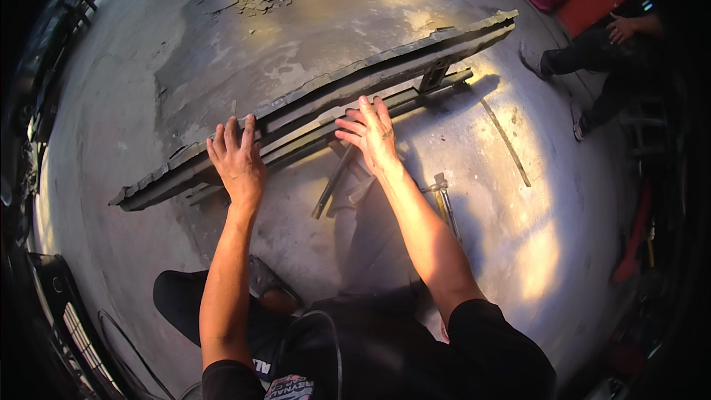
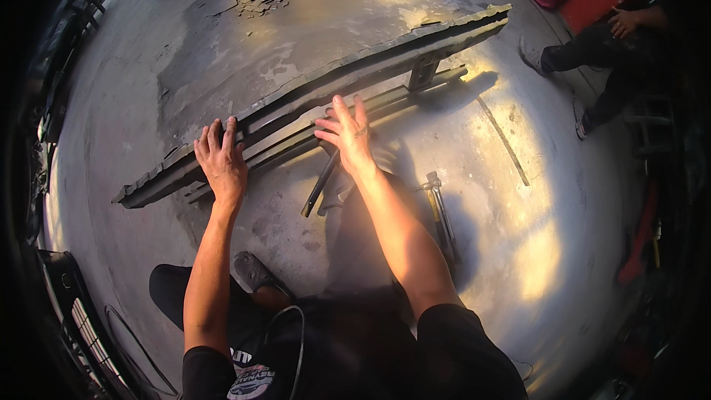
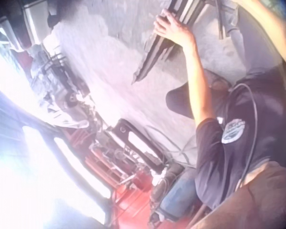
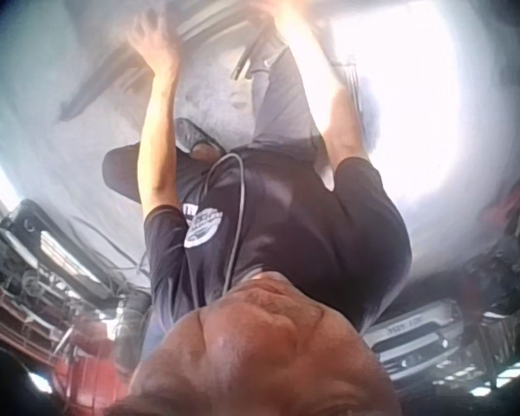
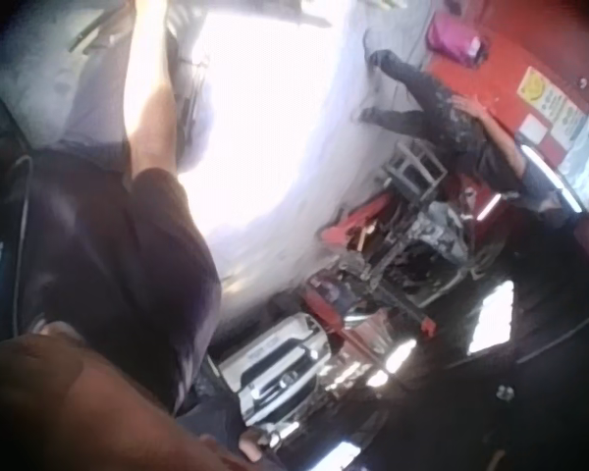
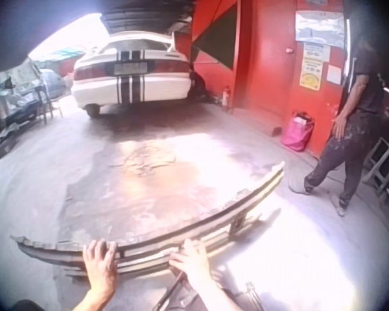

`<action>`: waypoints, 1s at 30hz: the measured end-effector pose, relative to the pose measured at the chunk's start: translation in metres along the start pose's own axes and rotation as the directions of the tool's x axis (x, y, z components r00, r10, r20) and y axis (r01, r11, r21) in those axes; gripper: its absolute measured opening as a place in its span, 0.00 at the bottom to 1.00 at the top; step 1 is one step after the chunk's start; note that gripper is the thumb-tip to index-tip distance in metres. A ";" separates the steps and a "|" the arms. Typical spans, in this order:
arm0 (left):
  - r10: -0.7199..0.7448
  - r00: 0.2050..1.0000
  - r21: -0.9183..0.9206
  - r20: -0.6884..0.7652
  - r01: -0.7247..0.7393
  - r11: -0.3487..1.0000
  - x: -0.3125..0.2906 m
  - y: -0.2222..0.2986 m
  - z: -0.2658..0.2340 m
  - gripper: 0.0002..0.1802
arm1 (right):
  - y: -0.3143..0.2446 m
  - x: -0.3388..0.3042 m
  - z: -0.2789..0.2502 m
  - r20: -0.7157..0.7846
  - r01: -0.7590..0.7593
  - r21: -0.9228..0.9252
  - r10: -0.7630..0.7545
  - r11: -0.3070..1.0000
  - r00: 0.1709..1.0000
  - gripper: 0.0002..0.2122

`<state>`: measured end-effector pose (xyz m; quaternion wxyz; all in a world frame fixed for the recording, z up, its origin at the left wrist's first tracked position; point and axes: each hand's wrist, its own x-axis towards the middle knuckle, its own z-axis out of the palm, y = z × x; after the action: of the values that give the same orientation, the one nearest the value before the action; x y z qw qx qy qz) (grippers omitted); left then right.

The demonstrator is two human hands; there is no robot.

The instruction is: The person sits on the floor and uses a hammer and chisel to separate and adjust parts of a metal frame. They repeatedly strike the frame, inspect the separation, and reposition the pieces. The person also handles a welding torch at the end.

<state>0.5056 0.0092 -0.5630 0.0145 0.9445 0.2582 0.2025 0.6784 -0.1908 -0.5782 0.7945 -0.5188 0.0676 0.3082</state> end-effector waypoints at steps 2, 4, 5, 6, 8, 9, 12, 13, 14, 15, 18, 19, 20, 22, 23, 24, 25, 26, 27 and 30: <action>-0.002 1.000 -0.014 -0.001 0.002 1.000 0.001 -0.001 0.001 0.33 | -0.013 0.010 0.012 -0.003 -0.053 0.026 0.053 0.998 0.999 0.59; 0.001 1.000 -0.025 -0.001 -0.001 1.000 0.002 0.000 -0.001 0.32 | -0.020 0.014 0.020 -0.059 -0.085 0.022 0.087 0.996 0.994 0.60; -0.001 1.000 -0.034 0.002 0.001 0.999 0.002 0.001 -0.001 0.32 | -0.020 0.017 0.022 -0.063 -0.096 0.003 0.095 0.995 0.993 0.61; -0.002 1.000 -0.042 0.005 0.002 0.999 0.003 0.001 -0.001 0.32 | -0.018 0.019 0.023 -0.067 -0.105 -0.016 0.104 0.994 0.992 0.63; -0.002 1.000 -0.068 -0.002 0.002 0.998 0.003 0.000 0.001 0.31 | -0.016 0.021 0.033 -0.120 -0.129 -0.028 0.124 0.991 0.985 0.63; 0.001 1.000 -0.085 0.004 -0.001 0.996 0.002 0.000 0.000 0.30 | -0.014 0.023 0.035 -0.160 -0.144 -0.012 0.140 0.990 0.977 0.62; 0.031 0.998 -0.152 0.060 -0.022 0.988 0.001 0.004 -0.006 0.32 | -0.003 0.039 0.025 -0.193 -0.147 0.041 0.152 0.988 0.969 0.62; 0.051 0.995 -0.142 0.082 -0.039 0.989 -0.003 0.007 -0.011 0.33 | -0.001 0.041 0.022 -0.180 -0.146 0.060 0.154 0.987 0.971 0.63; 0.074 0.993 -0.130 0.097 -0.061 0.990 -0.006 0.007 -0.013 0.34 | -0.006 0.037 0.023 -0.165 -0.146 0.100 0.161 0.984 0.973 0.64; 0.090 0.991 -0.172 0.102 -0.072 0.982 -0.009 0.006 -0.013 0.39 | -0.009 0.031 0.023 -0.167 -0.126 0.140 0.149 0.982 0.975 0.65; 0.069 0.987 -0.193 0.148 -0.039 0.980 -0.008 0.014 -0.021 0.37 | -0.008 0.025 0.010 -0.250 -0.130 0.163 0.168 0.978 0.953 0.55; 0.045 0.988 -0.216 0.147 -0.012 0.976 -0.009 0.012 -0.023 0.35 | -0.005 0.026 0.011 -0.254 -0.134 0.156 0.171 0.979 0.952 0.54; 0.020 0.989 -0.239 0.145 0.015 0.971 -0.010 0.011 -0.026 0.32 | -0.003 0.026 0.012 -0.257 -0.139 0.149 0.174 0.979 0.951 0.53; -0.028 0.993 -0.318 0.118 0.064 0.946 -0.011 0.004 -0.038 0.28 | 0.003 0.022 0.010 -0.217 -0.135 0.144 0.164 0.980 0.962 0.43; -0.051 0.994 -0.380 0.097 0.085 0.921 -0.014 0.000 -0.050 0.25 | 0.003 0.017 0.011 -0.224 -0.125 0.151 0.157 0.981 0.962 0.40; -0.075 0.994 -0.441 0.078 0.102 0.892 -0.021 -0.004 -0.062 0.23 | 0.003 0.015 0.014 -0.207 -0.107 0.158 0.138 0.982 0.969 0.37; -0.272 0.933 -0.550 0.235 0.359 0.754 -0.037 -0.011 -0.071 0.18 | 0.002 0.010 0.017 -0.188 -0.092 0.166 0.123 0.982 0.974 0.33; -0.418 0.812 -0.602 0.408 0.583 0.545 -0.056 -0.020 -0.075 0.16 | 0.004 0.010 0.016 -0.189 -0.089 0.174 0.122 0.981 0.974 0.33; -0.567 0.638 -0.682 0.522 0.711 0.172 -0.077 -0.034 -0.067 0.18 | 0.009 0.009 0.012 -0.190 -0.084 0.180 0.119 0.980 0.975 0.33; -0.500 0.352 -0.607 0.791 0.550 -0.573 -0.072 -0.080 -0.070 0.34 | 0.008 0.002 0.015 -0.184 -0.061 0.209 0.101 0.976 0.978 0.32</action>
<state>0.3831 0.0379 -0.5366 0.7693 0.2828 0.5185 0.2437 0.6727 -0.1751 -0.5786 0.8194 -0.4597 0.1969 0.2802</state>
